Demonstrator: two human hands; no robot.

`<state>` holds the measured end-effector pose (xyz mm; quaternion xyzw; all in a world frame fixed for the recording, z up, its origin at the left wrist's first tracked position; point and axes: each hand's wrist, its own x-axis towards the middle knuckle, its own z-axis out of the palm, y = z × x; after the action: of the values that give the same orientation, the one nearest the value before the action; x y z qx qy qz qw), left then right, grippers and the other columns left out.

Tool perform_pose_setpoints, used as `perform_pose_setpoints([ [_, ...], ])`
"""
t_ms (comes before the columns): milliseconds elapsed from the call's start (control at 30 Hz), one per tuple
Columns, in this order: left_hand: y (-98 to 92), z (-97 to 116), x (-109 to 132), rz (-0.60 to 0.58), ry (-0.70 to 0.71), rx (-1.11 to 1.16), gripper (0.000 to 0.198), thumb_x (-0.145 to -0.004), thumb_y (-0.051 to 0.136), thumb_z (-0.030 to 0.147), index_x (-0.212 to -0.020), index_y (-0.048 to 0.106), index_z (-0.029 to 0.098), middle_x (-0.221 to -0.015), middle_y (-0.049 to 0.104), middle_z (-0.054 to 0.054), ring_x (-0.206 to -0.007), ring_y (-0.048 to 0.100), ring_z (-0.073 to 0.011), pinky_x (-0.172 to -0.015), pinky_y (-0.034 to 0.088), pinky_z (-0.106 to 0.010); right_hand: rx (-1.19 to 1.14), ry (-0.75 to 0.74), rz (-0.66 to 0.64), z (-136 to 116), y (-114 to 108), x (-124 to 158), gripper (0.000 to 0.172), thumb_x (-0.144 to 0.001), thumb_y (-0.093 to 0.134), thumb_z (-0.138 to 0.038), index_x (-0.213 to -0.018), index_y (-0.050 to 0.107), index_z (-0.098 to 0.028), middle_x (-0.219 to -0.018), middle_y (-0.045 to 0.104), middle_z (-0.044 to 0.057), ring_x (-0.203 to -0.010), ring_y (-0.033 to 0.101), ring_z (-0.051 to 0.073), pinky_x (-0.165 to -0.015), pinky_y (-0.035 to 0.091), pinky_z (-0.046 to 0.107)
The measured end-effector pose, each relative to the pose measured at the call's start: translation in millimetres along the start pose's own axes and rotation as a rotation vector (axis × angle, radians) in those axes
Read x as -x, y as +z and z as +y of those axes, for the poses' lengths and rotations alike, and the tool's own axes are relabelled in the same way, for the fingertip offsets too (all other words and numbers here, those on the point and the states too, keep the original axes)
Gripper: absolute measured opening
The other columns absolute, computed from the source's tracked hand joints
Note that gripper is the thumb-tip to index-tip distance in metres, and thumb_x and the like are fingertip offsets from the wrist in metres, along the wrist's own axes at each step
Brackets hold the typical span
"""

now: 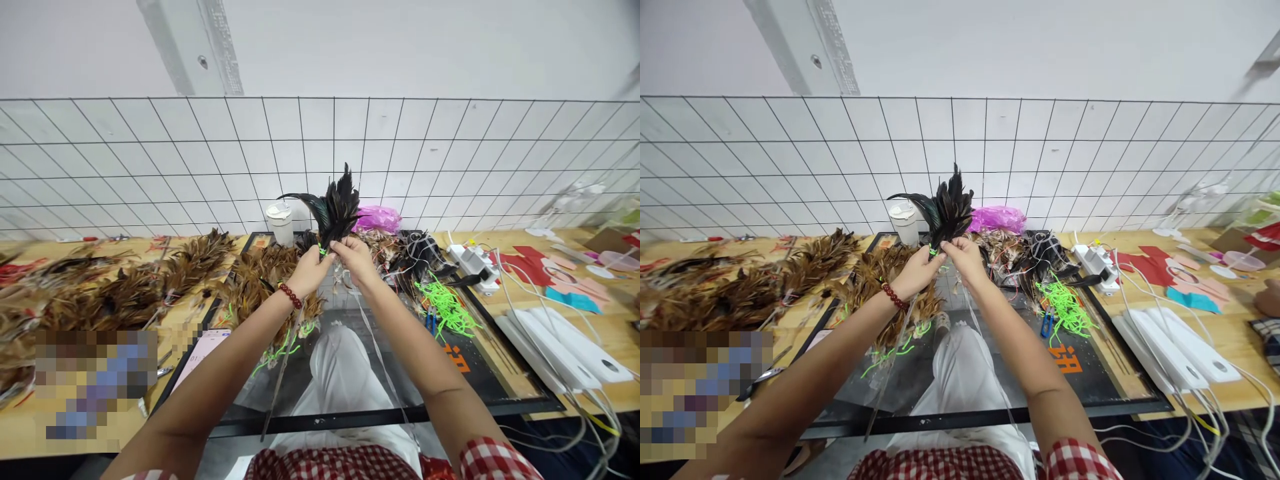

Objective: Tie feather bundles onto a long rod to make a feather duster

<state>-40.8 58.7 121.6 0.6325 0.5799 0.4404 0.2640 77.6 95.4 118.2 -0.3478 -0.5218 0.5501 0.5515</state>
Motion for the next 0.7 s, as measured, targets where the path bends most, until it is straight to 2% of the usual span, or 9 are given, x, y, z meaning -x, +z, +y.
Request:
perform_pose_setpoints([
  [100, -4.4, 3.0, 0.4, -0.019, -0.014, -0.077, 0.024, -0.083, 0.054, 0.037, -0.069, 0.044, 0.019, -0.057, 0.049, 0.003, -0.052, 0.044, -0.0119, -0.055, 0.035, -0.025, 0.006, -0.007, -0.017, -0.8, -2.2, 2.5, 0.043, -0.060, 0.070, -0.055, -0.060, 0.046, -0.019, -0.051, 0.038, -0.005, -0.049, 0.027, 0.007, -0.045, 0.021, 0.022],
  [200, -13.1, 5.8, -0.8, -0.007, -0.046, -0.080, 0.029, -0.083, 0.053, 0.040, -0.066, 0.042, 0.020, -0.054, 0.047, 0.002, -0.051, 0.043, -0.0122, -0.054, 0.034, -0.025, 0.110, -0.035, -0.098, -1.1, -14.3, 2.6, 0.040, -0.065, 0.068, -0.055, -0.070, 0.056, -0.018, -0.055, 0.044, -0.004, -0.052, 0.033, 0.008, -0.050, 0.027, 0.022],
  [300, -22.4, 8.1, -2.2, -0.010, -0.074, -0.077, 0.028, -0.084, 0.052, 0.039, -0.065, 0.043, 0.020, -0.053, 0.047, 0.002, -0.052, 0.045, -0.0135, -0.055, 0.034, -0.025, 0.360, -0.090, -0.233, -0.7, -32.4, -0.7, 0.038, -0.071, 0.064, -0.053, -0.074, 0.063, -0.015, -0.062, 0.052, -0.002, -0.058, 0.042, 0.010, -0.058, 0.033, 0.024],
  [400, -28.2, 8.9, -3.2, -0.034, -0.071, -0.139, 0.024, -0.085, 0.049, 0.034, -0.066, 0.044, 0.020, -0.055, 0.048, 0.001, -0.057, 0.047, -0.0149, -0.058, 0.036, -0.026, 0.647, -0.141, -0.391, -3.3, -47.2, -4.4, 0.035, -0.077, 0.059, -0.049, -0.071, 0.067, -0.014, -0.062, 0.056, 0.000, -0.060, 0.045, 0.011, -0.061, 0.033, 0.025],
  [467, -29.7, 8.3, -4.0, -0.026, -0.048, -0.220, 0.022, -0.085, 0.048, 0.031, -0.067, 0.042, 0.020, -0.060, 0.050, 0.000, -0.061, 0.049, -0.0161, -0.061, 0.038, -0.027, 0.795, -0.195, -0.422, -7.7, -52.6, -5.1, 0.031, -0.081, 0.057, -0.042, -0.073, 0.069, -0.015, -0.062, 0.058, 0.001, -0.060, 0.047, 0.012, -0.061, 0.033, 0.025],
  [600, -28.7, 4.9, -5.8, -0.079, -0.020, -0.445, 0.017, -0.085, 0.049, 0.029, -0.072, 0.044, 0.020, -0.073, 0.056, -0.006, -0.073, 0.055, -0.0207, -0.069, 0.041, -0.031, 1.024, -0.354, -0.312, -23.7, -52.0, 2.5, 0.021, -0.085, 0.054, -0.030, -0.080, 0.070, -0.018, -0.072, 0.066, 0.005, -0.067, 0.054, 0.016, -0.064, 0.032, 0.027],
  [700, -25.0, 3.8, -4.1, -0.179, -0.051, -0.605, 0.010, -0.084, 0.049, 0.025, -0.078, 0.048, 0.017, -0.079, 0.061, -0.013, -0.078, 0.060, -0.0259, -0.070, 0.042, -0.033, 1.127, -0.518, -0.486, -41.4, -41.7, 12.4, 0.020, -0.087, 0.052, -0.027, -0.082, 0.069, -0.019, -0.078, 0.066, 0.007, -0.071, 0.055, 0.017, -0.064, 0.030, 0.027],
])
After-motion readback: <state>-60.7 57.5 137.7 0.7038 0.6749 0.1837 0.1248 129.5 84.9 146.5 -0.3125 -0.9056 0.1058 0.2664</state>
